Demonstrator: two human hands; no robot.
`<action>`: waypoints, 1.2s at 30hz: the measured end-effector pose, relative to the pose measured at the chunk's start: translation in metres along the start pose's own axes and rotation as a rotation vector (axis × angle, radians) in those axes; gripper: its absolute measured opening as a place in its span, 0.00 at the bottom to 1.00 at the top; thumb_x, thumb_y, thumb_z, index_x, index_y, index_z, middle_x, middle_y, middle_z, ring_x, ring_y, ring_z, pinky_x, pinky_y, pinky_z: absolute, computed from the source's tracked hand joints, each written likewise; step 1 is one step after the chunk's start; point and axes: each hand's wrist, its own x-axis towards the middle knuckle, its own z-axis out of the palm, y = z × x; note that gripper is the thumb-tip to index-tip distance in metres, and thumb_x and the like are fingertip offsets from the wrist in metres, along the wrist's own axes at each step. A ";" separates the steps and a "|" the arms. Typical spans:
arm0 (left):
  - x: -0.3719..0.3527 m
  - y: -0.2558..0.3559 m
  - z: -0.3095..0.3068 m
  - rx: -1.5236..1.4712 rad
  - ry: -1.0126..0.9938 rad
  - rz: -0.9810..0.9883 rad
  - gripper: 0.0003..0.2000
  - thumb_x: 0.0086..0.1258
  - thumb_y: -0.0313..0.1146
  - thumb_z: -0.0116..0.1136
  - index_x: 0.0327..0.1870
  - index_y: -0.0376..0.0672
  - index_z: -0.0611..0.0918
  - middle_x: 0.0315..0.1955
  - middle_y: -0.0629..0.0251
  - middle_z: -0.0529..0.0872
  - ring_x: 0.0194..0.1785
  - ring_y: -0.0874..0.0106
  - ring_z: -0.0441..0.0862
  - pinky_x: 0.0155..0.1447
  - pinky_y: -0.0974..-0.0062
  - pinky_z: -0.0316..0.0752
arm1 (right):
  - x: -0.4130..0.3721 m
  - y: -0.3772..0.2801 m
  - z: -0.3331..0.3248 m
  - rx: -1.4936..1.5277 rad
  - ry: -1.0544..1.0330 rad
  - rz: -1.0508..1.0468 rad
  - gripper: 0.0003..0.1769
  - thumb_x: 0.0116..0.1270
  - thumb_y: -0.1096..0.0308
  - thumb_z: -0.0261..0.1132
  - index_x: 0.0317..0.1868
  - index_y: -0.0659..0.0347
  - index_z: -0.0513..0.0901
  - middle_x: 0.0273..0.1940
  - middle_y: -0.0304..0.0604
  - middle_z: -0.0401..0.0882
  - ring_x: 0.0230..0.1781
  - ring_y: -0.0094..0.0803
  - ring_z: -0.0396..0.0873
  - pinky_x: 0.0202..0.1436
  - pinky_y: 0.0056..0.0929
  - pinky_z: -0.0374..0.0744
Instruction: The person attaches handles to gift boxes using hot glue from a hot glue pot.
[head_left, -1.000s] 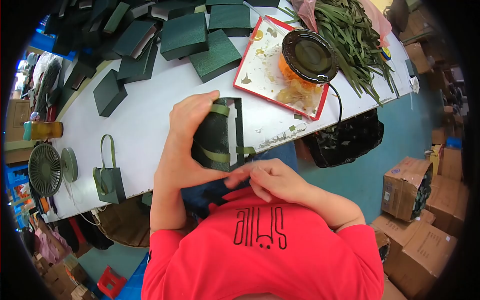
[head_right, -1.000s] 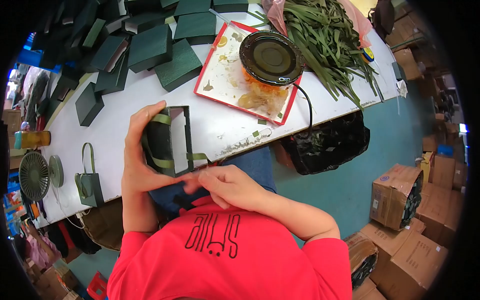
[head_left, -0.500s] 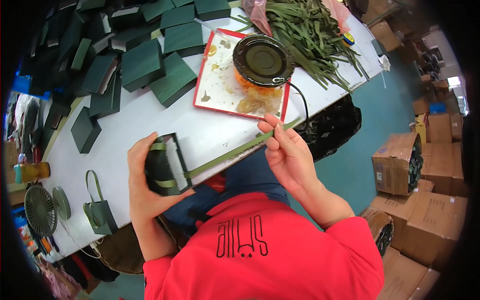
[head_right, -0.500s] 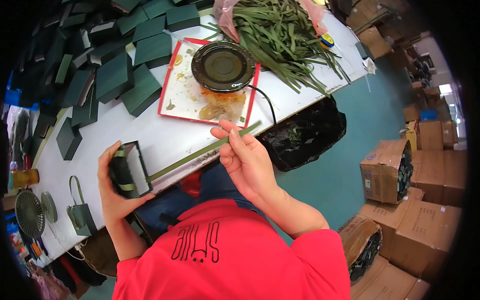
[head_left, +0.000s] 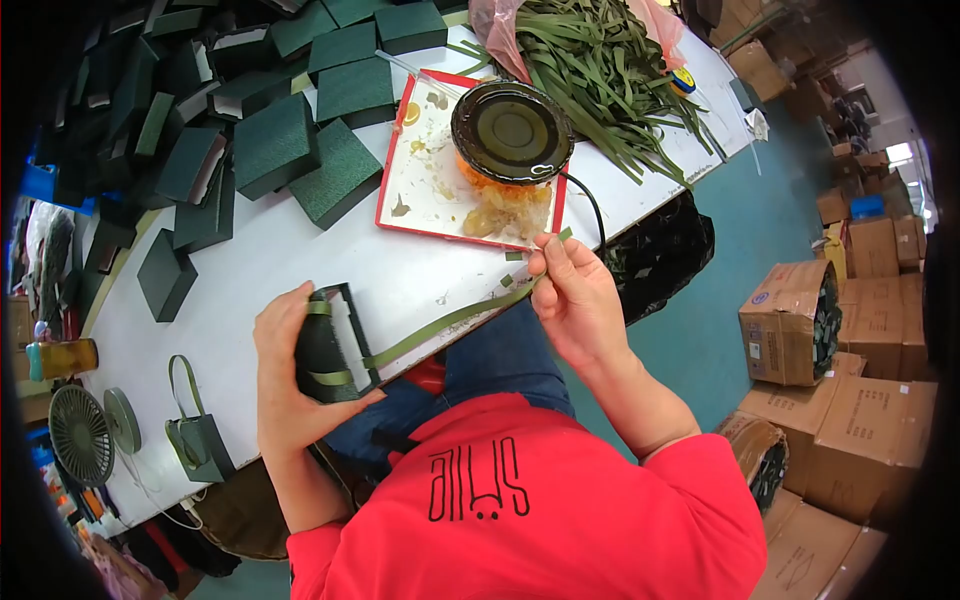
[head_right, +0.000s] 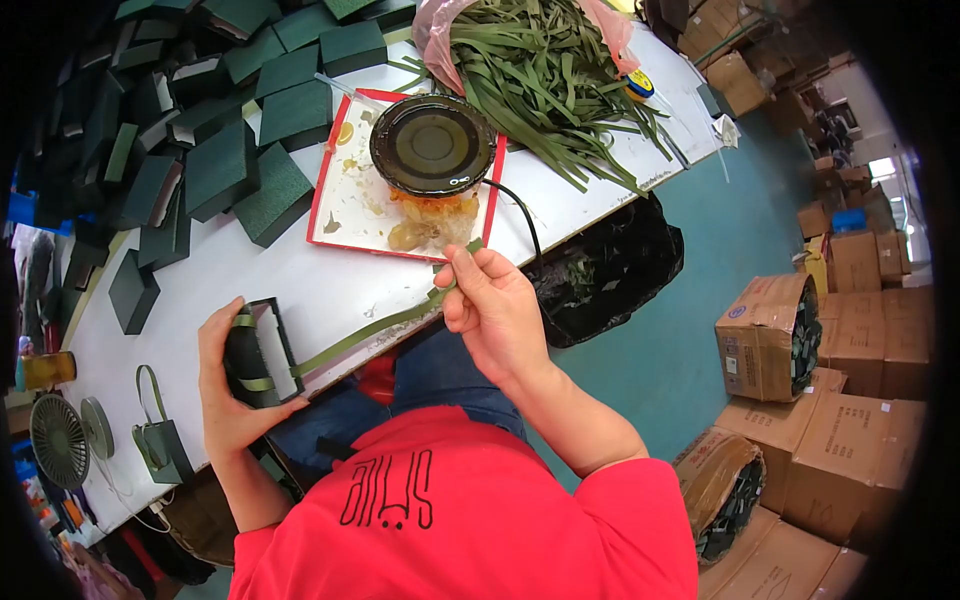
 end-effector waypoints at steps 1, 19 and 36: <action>0.001 0.001 0.003 -0.002 -0.012 0.033 0.52 0.37 0.43 0.84 0.69 0.41 0.70 0.64 0.52 0.74 0.66 0.51 0.70 0.69 0.56 0.64 | 0.002 -0.002 0.001 -0.016 0.002 0.009 0.13 0.75 0.64 0.63 0.51 0.65 0.79 0.37 0.41 0.85 0.23 0.20 0.78 0.25 0.17 0.77; 0.029 0.025 0.028 -0.007 -0.177 0.288 0.48 0.37 0.44 0.84 0.65 0.42 0.72 0.64 0.53 0.73 0.66 0.49 0.70 0.68 0.50 0.64 | 0.045 -0.032 0.010 -0.379 0.081 -0.113 0.11 0.71 0.63 0.68 0.38 0.63 0.80 0.25 0.32 0.76 0.16 0.17 0.72 0.20 0.16 0.71; 0.026 0.022 0.027 -0.035 -0.122 0.231 0.43 0.39 0.44 0.82 0.62 0.42 0.76 0.62 0.54 0.75 0.65 0.52 0.71 0.69 0.50 0.61 | 0.055 -0.035 0.008 -0.360 0.093 -0.033 0.13 0.68 0.63 0.68 0.31 0.57 0.74 0.25 0.33 0.72 0.16 0.18 0.65 0.18 0.18 0.62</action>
